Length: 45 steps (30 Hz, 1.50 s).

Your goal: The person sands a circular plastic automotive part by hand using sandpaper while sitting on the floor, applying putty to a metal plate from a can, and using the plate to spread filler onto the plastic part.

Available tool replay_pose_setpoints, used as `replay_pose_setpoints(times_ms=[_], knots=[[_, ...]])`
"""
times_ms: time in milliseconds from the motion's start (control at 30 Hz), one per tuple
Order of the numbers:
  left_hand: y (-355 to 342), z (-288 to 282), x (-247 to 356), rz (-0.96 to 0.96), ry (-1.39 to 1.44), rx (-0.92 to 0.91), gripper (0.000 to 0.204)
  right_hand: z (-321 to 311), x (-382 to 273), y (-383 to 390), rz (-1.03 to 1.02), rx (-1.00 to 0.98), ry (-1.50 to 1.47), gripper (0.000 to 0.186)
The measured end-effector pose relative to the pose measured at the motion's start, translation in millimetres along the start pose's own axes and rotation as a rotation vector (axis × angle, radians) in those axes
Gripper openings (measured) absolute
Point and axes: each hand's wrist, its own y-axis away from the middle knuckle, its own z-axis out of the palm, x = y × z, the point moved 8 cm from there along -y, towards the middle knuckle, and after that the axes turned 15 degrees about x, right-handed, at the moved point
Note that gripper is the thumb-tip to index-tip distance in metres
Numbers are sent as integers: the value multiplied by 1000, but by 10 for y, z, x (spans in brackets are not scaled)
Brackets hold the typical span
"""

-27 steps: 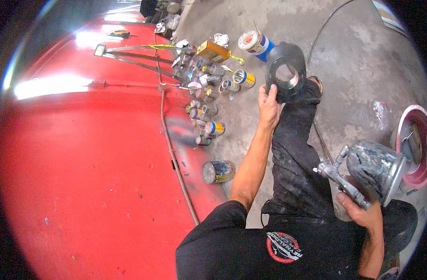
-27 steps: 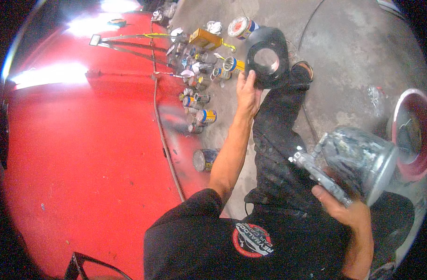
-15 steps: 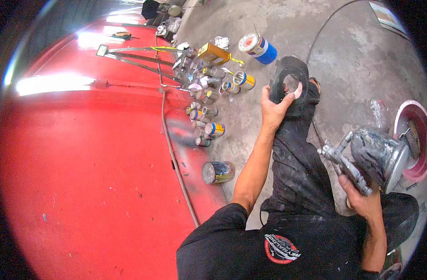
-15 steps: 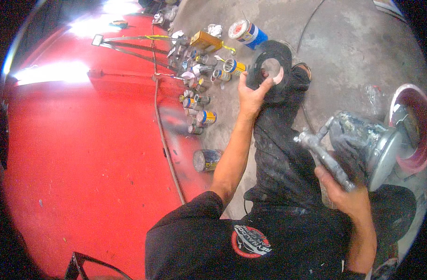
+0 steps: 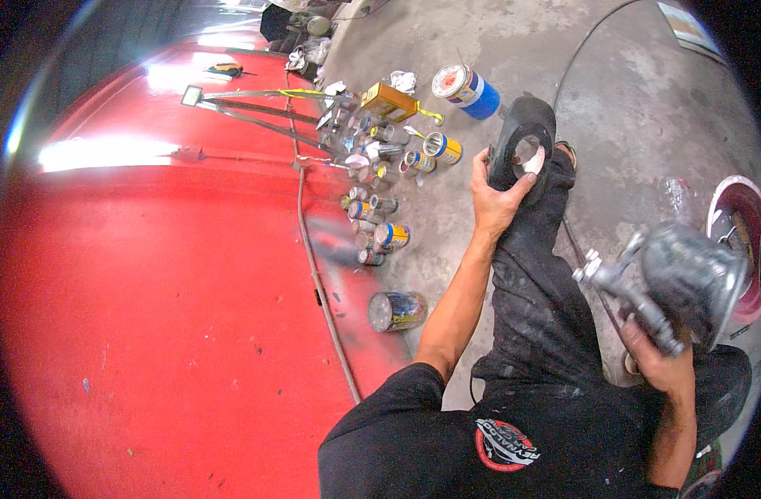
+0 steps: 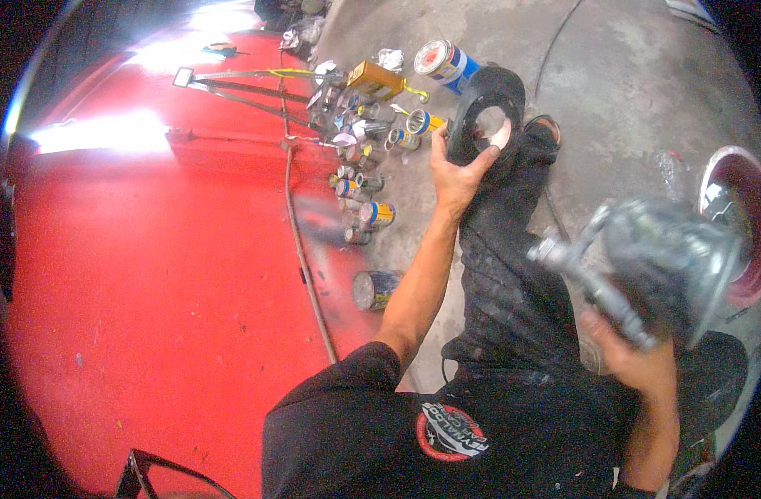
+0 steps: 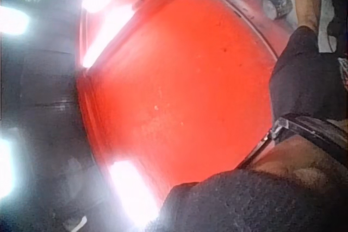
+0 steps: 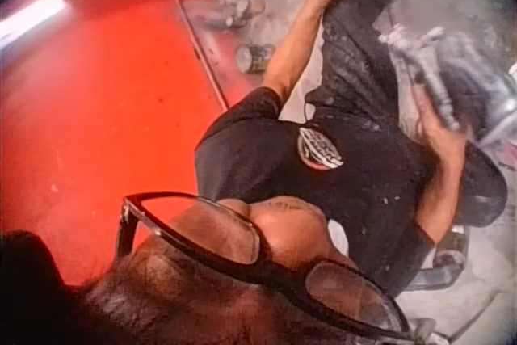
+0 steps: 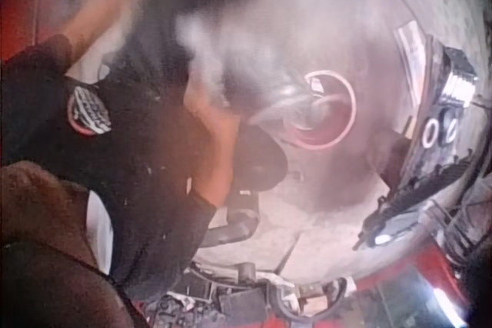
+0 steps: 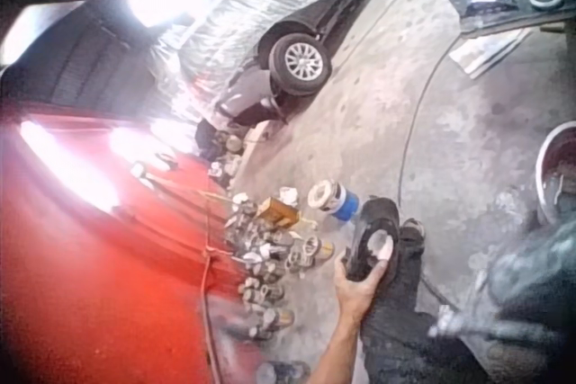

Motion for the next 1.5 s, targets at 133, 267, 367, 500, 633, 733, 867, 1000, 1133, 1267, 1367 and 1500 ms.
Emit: replay_pose_setpoints(times_ms=[133,267,367,500,633,733,867,1000,1133,1267,1367,1500], knots=[[-16,-69,77,-29,30,21,60,-206,-56,-158,40,301,-165,28],[-47,-105,207,-24,49,13,61,-434,-123,-295,-8,575,-290,32],[-44,-97,198,-55,71,16,61,-441,-149,-263,-6,561,-256,30],[-94,-94,29,-61,79,26,61,-212,-189,-124,-82,288,-189,27],[-118,-96,-11,-55,116,45,60,-112,-191,40,-73,99,5,27],[-114,-97,3,-87,166,36,59,-113,-190,54,-30,65,27,27],[-109,-174,-15,-112,204,57,59,-155,-97,13,190,133,-145,26],[-123,-139,36,-126,237,64,58,-230,8,48,199,14,-89,32],[-178,-172,69,-93,209,66,61,-234,-95,59,-28,-127,-52,41],[-188,-181,147,-62,250,84,57,-239,-227,13,-30,74,-23,27],[-199,-196,168,-34,276,55,49,-201,-140,-46,61,168,-20,19],[-255,-193,134,-281,696,87,26,-192,-5,-48,109,156,28,21]])
